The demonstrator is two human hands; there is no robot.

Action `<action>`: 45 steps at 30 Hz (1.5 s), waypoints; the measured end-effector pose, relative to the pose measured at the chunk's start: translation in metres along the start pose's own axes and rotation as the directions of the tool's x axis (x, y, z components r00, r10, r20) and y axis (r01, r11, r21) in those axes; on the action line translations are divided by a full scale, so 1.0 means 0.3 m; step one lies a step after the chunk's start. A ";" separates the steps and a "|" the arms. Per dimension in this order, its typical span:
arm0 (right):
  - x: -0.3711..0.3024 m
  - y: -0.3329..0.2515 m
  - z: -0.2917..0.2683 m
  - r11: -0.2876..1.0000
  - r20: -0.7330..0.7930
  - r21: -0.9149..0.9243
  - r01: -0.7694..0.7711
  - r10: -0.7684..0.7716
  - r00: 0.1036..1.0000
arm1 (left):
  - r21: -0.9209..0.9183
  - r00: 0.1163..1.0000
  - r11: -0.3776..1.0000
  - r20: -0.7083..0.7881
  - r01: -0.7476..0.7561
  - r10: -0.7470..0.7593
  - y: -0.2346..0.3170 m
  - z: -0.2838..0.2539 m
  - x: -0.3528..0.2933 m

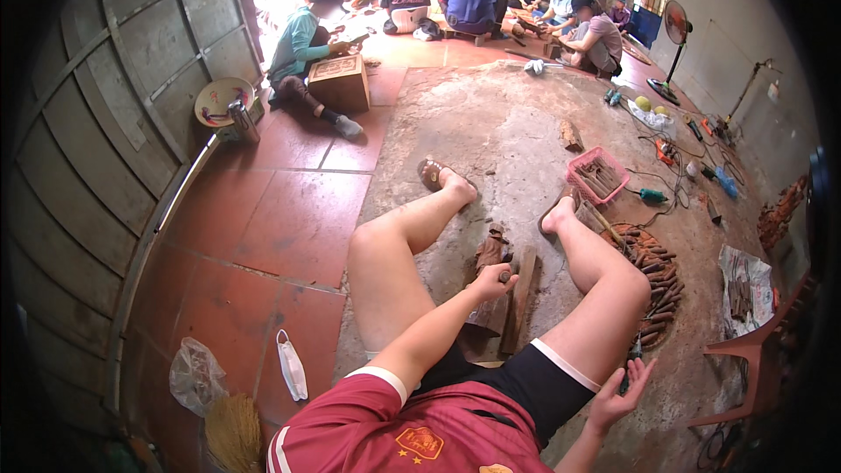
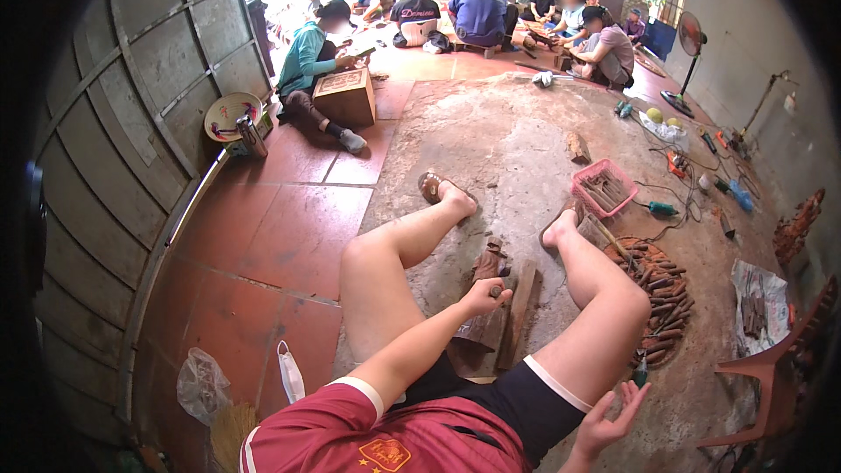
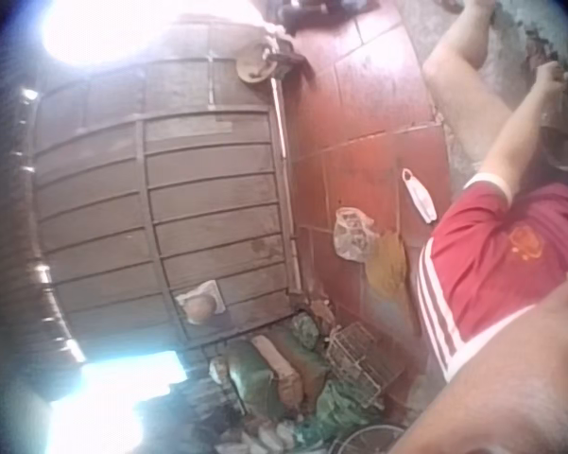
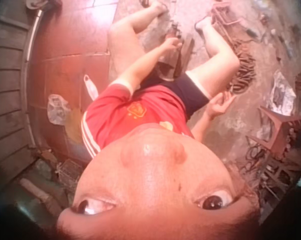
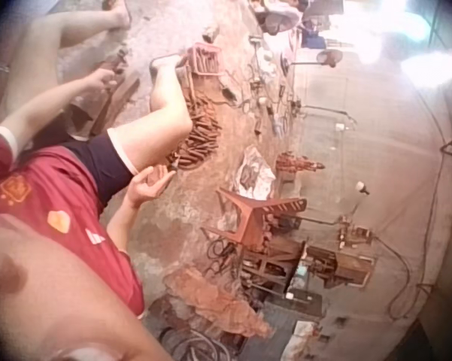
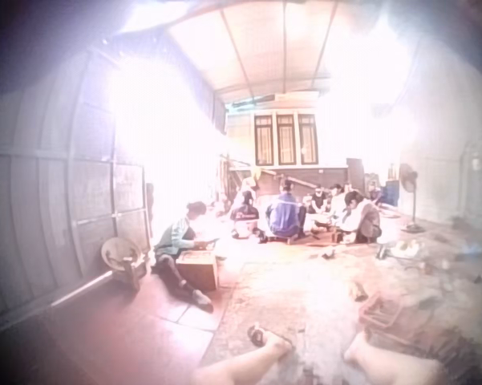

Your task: The person sits on the floor and carves a wooden object using a chisel and a wooden mallet. They repeatedly strike the chisel to shape the wood, occasionally adjusting the object's position.

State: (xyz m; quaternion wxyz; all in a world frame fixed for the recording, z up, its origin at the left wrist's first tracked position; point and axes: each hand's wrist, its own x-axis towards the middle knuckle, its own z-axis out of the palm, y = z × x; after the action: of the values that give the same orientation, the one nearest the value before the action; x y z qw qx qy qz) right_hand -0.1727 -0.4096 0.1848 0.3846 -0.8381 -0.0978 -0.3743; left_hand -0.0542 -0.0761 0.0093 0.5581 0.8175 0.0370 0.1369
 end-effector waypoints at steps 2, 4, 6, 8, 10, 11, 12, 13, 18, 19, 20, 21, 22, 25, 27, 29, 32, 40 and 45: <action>0.022 0.015 -0.023 1.000 -0.031 -0.018 -0.003 0.002 1.000 | 0.041 1.000 0.999 -0.020 -0.013 0.013 0.005 0.012 0.009; 0.046 0.030 -0.041 1.000 -0.068 -0.011 -0.013 0.012 0.998 | 0.050 0.996 0.999 -0.083 -0.008 0.012 -0.003 0.014 0.019; 0.086 0.046 -0.074 0.998 -0.077 0.016 -0.053 0.054 0.996 | 0.038 0.990 0.999 -0.138 -0.006 0.011 -0.013 0.022 0.030; 0.173 0.065 -0.097 0.997 -0.096 0.071 -0.029 0.036 0.995 | 0.004 0.984 1.000 -0.176 -0.007 0.008 -0.025 0.034 0.043; 0.294 0.106 -0.118 0.992 -0.128 0.125 0.009 0.007 0.992 | 0.007 0.981 1.000 -0.192 -0.019 0.020 -0.035 0.020 0.061; 0.372 0.140 -0.117 0.986 -0.139 0.162 0.039 -0.016 0.990 | -0.027 0.985 0.998 -0.156 0.063 -0.066 -0.045 0.011 0.065; 0.446 0.168 -0.112 0.977 -0.123 0.213 -0.025 0.052 0.991 | -0.020 0.987 0.998 -0.148 0.052 -0.055 -0.055 -0.003 0.068; 0.526 0.192 -0.102 0.962 -0.101 0.261 -0.082 0.112 0.989 | -0.021 0.988 0.999 -0.145 0.044 -0.047 -0.068 -0.011 0.068; 0.790 0.287 0.026 0.928 0.282 0.294 -0.227 0.143 0.949 | -0.067 0.991 0.997 -0.137 -0.024 0.015 -0.029 -0.019 0.060; 0.822 0.301 0.073 0.922 0.351 0.302 -0.243 0.130 0.927 | -0.080 0.993 0.997 -0.115 -0.012 0.003 -0.023 -0.026 0.056; 0.854 0.303 0.132 0.908 0.442 0.298 -0.293 0.141 0.886 | -0.089 0.995 0.996 -0.098 0.006 -0.015 -0.020 -0.038 0.049; 0.883 0.296 0.199 0.894 0.528 0.290 -0.342 0.148 0.836 | -0.090 0.996 0.996 -0.079 0.026 -0.034 -0.008 -0.053 0.047; 0.909 0.287 0.272 0.890 0.582 0.278 -0.361 0.142 0.800 | -0.093 0.997 0.995 -0.059 0.045 -0.051 0.005 -0.063 0.049; 0.990 0.286 0.511 0.937 0.720 0.227 -0.266 0.022 0.694 | -0.110 0.994 0.990 -0.043 0.091 -0.096 -0.013 -0.056 0.064; 0.991 0.199 0.662 0.975 0.759 0.176 -0.135 -0.047 0.650 | -0.137 0.989 0.983 -0.061 0.122 -0.131 0.028 -0.066 0.065; 0.975 0.132 0.779 0.972 0.866 0.149 -0.180 -0.041 0.499 | -0.165 0.983 0.971 -0.041 0.171 -0.179 0.037 -0.066 0.072; 0.845 0.181 0.898 0.973 0.918 0.230 0.006 -0.219 0.330 | -0.129 0.986 0.981 -0.067 0.144 -0.154 0.002 -0.044 0.082; 0.852 0.134 0.833 0.965 0.922 0.201 0.169 -0.245 0.299 | -0.054 0.993 0.994 -0.063 0.095 -0.098 0.004 -0.017 0.076; 0.875 0.033 0.689 0.931 0.888 0.312 0.191 -0.357 0.289 | 0.168 0.998 0.984 0.014 0.057 -0.061 -0.032 -0.018 0.067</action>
State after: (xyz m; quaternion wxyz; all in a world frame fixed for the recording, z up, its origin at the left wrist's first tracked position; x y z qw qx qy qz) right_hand 0.1299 -0.3007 0.2760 0.2486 -0.8391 -0.4685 0.1206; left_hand -0.0354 -0.0634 0.0059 0.4915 0.8615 0.0671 0.1089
